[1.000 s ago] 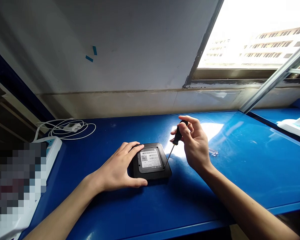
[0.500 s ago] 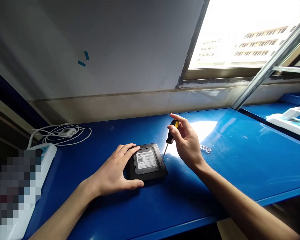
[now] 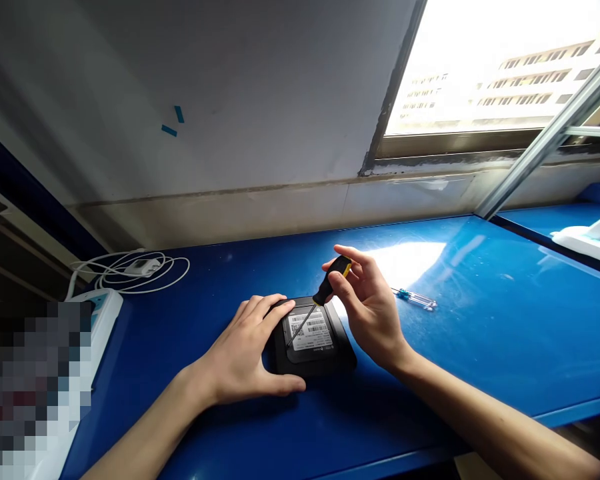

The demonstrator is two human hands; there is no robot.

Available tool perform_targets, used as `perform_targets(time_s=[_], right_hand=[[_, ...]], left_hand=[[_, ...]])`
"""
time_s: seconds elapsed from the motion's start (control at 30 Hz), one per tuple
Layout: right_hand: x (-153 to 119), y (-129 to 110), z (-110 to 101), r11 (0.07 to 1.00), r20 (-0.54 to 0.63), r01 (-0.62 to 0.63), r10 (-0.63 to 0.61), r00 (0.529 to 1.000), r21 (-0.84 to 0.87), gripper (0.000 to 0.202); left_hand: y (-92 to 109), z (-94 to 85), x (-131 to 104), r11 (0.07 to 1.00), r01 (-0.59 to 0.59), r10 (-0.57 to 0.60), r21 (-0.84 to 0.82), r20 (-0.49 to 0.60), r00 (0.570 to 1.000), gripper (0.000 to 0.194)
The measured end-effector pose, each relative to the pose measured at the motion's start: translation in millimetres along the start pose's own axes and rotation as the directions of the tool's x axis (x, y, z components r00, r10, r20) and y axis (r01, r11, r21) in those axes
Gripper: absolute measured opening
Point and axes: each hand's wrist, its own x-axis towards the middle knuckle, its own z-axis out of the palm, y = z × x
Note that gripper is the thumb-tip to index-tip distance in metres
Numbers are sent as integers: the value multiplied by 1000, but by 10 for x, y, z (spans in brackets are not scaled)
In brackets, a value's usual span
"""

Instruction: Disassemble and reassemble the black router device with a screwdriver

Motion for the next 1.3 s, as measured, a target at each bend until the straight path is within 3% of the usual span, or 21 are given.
perform_targets(time_s=[0.33, 0.57, 0.73, 0.9, 1.13, 1.3], right_hand=[[33, -17, -17, 1000, -5, 9, -9, 1000, -25, 38], [75, -46, -46, 999, -36, 2, -3, 999, -35, 28], [72, -19, -56, 998, 28, -44, 43, 999, 41, 29], [82, -11, -45, 998, -13, -51, 52, 999, 23, 31], [84, -3, -67, 990, 34, -113, 111, 993, 79, 38], [94, 7, -60, 996, 7, -82, 82, 997, 24, 41]], left_hand=[[-23, 47, 18, 999, -33, 33, 2, -63, 997, 100], [14, 7, 17, 1000, -5, 6, 14, -25, 1000, 101], [19, 7, 15, 1000, -2, 2, 11, -20, 1000, 99], [30, 7, 20, 1000, 8, -8, 4, -7, 1000, 101], [26, 2, 20, 1000, 18, -18, 11, 9, 1000, 102], [18, 9, 16, 999, 27, -27, 25, 12, 1000, 101]])
